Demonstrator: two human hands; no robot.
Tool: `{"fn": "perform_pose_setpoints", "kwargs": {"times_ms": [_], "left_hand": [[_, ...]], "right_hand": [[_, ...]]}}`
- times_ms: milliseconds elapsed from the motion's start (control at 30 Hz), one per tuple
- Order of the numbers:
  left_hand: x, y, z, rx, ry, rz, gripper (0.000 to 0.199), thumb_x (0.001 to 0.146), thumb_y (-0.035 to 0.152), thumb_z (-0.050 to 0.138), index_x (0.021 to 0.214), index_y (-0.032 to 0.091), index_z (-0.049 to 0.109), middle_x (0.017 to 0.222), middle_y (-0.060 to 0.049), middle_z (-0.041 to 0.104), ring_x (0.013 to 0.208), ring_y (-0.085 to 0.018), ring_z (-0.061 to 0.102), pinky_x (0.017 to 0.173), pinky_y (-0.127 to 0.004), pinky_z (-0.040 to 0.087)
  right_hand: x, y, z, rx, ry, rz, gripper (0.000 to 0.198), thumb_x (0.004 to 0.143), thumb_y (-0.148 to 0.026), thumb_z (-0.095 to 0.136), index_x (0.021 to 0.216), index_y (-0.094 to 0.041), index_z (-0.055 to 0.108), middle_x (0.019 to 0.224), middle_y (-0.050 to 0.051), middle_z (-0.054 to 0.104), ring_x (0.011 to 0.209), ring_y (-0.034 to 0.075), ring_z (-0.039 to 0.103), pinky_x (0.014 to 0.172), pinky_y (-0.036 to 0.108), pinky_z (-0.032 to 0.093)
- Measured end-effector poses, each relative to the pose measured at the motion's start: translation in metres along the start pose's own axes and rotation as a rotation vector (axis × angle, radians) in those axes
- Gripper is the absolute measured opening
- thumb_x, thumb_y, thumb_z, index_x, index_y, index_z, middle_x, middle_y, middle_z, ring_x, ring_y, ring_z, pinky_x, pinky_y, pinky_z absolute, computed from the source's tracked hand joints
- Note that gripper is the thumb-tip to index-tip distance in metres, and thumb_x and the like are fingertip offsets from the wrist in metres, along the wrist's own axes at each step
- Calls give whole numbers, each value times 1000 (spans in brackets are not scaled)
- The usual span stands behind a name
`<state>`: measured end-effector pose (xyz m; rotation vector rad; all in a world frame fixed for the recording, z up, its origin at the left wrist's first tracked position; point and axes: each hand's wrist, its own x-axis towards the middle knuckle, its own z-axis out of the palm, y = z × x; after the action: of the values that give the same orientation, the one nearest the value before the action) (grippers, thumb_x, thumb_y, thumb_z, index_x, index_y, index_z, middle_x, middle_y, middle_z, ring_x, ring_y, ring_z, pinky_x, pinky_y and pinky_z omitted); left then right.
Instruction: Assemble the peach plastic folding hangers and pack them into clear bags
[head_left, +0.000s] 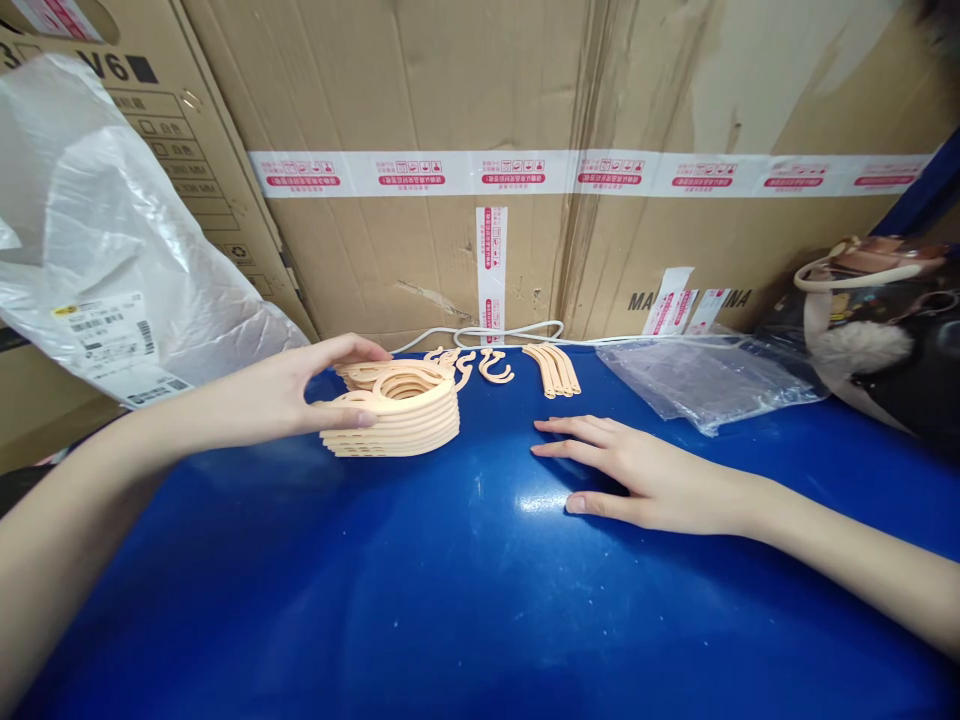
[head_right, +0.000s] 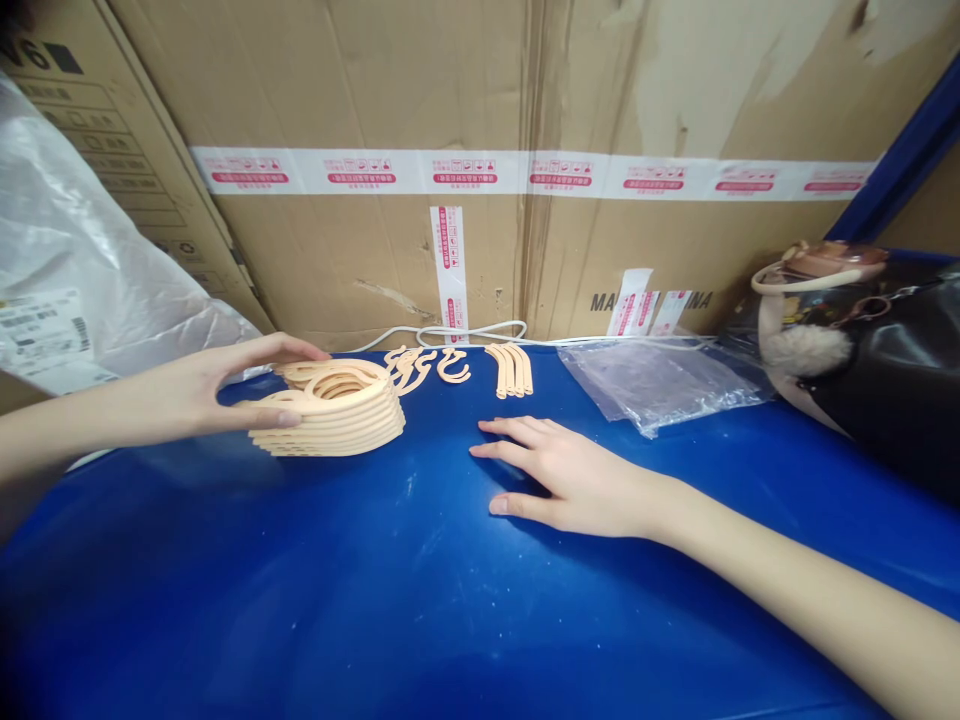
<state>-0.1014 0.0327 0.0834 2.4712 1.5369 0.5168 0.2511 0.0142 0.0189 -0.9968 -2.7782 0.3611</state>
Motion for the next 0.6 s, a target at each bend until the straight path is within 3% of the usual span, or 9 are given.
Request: {"fn": "perform_pose_setpoints", "kwargs": {"times_ms": [333,600], "left_hand": [[0,3,0,52,-20,-4,41,93,48,51,124,21,53,119,1,63,103,-20,59,89,-31,47],[11,-29,0,60,-117,-52,68,74,66,60,130,29,49,128,1,58,108,-22,59,90,-28,47]], "right_hand": [[-1,0,0,-3,-3,2,55,92,-54,48,141,-27,47,152,9,37,138,28,36,112,51,31],[1,0,1,-34,-18,11,57,93,-56,46,141,-26,46,153,8,36,138,26,36,113,48,31]]}}
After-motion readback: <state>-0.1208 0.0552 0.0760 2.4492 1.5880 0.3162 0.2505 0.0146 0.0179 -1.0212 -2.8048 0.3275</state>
